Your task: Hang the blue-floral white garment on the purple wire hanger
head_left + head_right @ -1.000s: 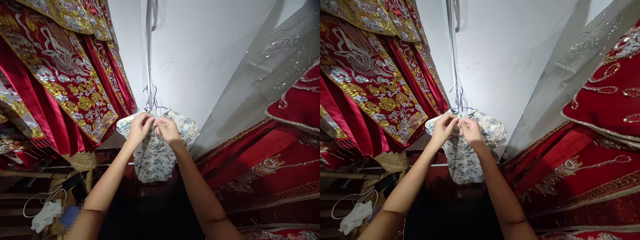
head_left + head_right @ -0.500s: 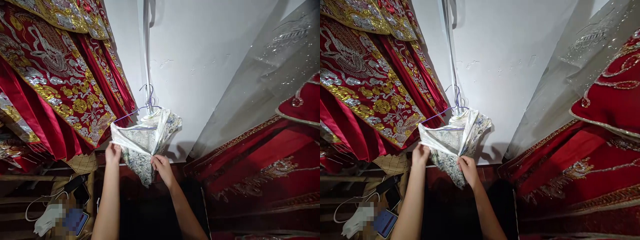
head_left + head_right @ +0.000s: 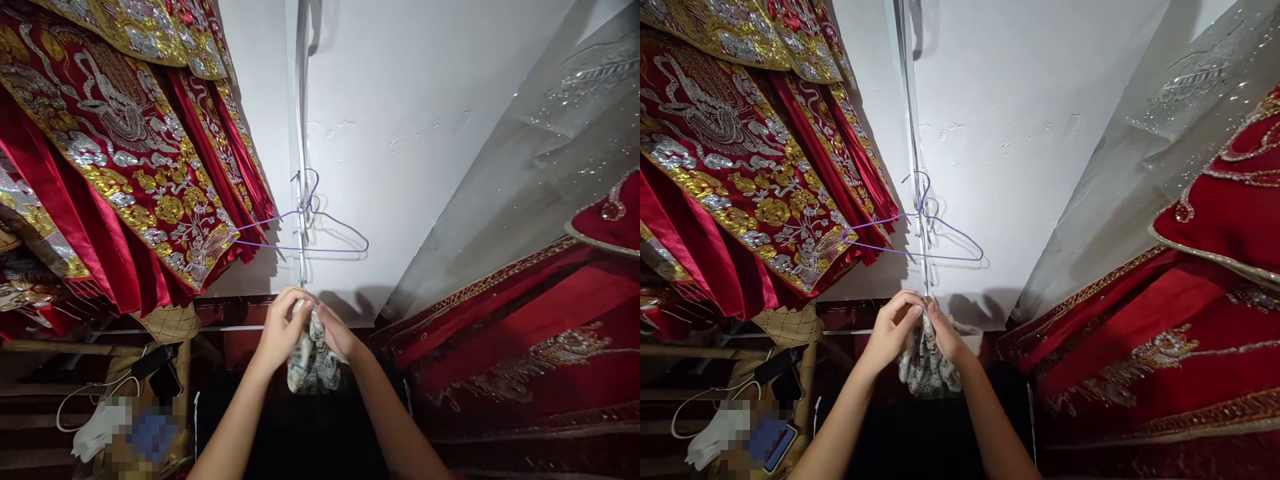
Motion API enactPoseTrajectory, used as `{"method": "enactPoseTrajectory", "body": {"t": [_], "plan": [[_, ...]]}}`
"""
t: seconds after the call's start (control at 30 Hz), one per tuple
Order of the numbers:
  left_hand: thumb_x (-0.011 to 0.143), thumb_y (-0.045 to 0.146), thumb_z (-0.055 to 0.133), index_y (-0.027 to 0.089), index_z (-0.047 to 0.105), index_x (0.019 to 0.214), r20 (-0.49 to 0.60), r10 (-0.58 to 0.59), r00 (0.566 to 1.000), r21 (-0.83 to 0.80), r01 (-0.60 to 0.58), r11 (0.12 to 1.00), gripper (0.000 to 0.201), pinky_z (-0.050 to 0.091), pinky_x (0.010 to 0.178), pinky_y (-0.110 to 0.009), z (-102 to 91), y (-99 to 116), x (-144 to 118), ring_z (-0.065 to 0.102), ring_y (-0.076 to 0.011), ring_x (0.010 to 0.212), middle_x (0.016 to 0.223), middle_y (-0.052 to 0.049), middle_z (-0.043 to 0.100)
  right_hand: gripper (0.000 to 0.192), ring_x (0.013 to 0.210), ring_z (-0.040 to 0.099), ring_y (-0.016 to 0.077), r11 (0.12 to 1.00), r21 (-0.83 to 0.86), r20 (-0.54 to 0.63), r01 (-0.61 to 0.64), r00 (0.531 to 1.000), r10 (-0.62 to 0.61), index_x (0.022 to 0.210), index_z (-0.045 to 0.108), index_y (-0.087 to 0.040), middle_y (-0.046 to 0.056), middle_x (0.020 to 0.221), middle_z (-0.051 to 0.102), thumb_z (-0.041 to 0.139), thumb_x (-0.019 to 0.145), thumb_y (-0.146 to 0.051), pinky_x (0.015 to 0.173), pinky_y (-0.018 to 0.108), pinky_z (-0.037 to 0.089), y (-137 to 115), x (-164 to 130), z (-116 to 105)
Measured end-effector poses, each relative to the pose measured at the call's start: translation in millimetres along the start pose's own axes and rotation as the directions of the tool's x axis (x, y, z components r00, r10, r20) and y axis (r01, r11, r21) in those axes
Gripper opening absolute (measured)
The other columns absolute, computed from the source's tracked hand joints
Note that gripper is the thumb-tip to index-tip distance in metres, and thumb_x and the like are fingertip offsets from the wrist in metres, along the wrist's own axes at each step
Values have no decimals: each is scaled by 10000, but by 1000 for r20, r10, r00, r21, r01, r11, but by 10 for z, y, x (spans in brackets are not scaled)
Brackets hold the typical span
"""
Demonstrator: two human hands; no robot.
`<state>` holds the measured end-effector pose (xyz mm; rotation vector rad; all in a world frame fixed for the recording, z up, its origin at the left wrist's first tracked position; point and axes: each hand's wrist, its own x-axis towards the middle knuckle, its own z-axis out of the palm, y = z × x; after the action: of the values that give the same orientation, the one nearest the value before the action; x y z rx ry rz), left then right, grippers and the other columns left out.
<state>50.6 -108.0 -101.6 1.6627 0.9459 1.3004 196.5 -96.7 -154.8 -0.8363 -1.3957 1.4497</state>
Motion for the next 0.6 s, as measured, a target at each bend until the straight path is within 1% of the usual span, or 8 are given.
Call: {"method": "enactPoseTrajectory", "body": {"t": [0.1,0.13,0.2,0.27,0.3,0.4,0.47,0.6], "plan": [[956,375,520,218,624,1075,-94,79,992,132,-66,989,222,401,1034,-369,-81,-22,-92,545,-240,1164,1182,-98,608,568,1001,626,243,999,-31,188,-8,982,13,1250,578,-224,61,1060,671,752,756,-445,863,352,494,-250,2,-19],[967,386,491,228,603,1144,-67,54,996,140,-45,989,263,391,1047,-374,-127,-69,-124,531,-243,1196,1227,-99,595,526,945,634,230,993,-113,237,15,971,12,1197,610,-213,47,1015,680,784,717,-339,833,336,496,-345,24,-56],[983,423,435,225,597,1175,100,-52,994,148,37,988,320,430,993,-361,-212,-185,-204,570,-243,1131,1174,-85,630,303,845,629,207,949,-292,258,122,965,-45,1022,679,-188,34,910,687,728,726,-225,777,313,488,-529,124,-163],[978,461,419,196,648,1015,274,-165,948,228,102,968,352,475,864,-326,-275,-285,-297,619,-226,918,946,-53,672,161,829,624,203,887,-398,152,233,971,-186,900,697,-177,43,881,688,663,744,-193,762,304,480,-668,308,-285],[970,472,429,187,652,922,307,-201,930,290,110,951,365,476,810,-311,-301,-316,-341,613,-213,824,847,-38,662,178,841,625,203,871,-414,56,266,962,-267,909,695,-178,47,901,690,659,735,-193,765,300,480,-710,427,-344],[968,444,424,198,634,898,249,-238,939,457,103,883,331,448,737,-285,-412,-320,-438,588,-198,728,757,-23,637,359,791,616,174,887,-380,-224,264,903,-365,1089,651,-193,29,911,680,658,735,-255,717,272,476,-707,824,-480],[971,406,402,217,622,968,190,-260,947,557,114,823,290,421,693,-272,-542,-271,-461,594,-203,712,748,-26,631,342,692,573,148,906,-366,-268,211,909,-320,1083,643,-182,2,809,650,628,777,-333,647,252,449,-607,1039,-535],[918,338,449,229,608,867,122,-363,924,765,146,628,200,353,629,-263,-942,-197,-427,584,-206,652,677,-29,602,307,585,455,126,914,-396,-221,90,957,-190,773,618,-159,-28,630,533,592,813,-462,566,245,357,-329,1116,-631]]}}
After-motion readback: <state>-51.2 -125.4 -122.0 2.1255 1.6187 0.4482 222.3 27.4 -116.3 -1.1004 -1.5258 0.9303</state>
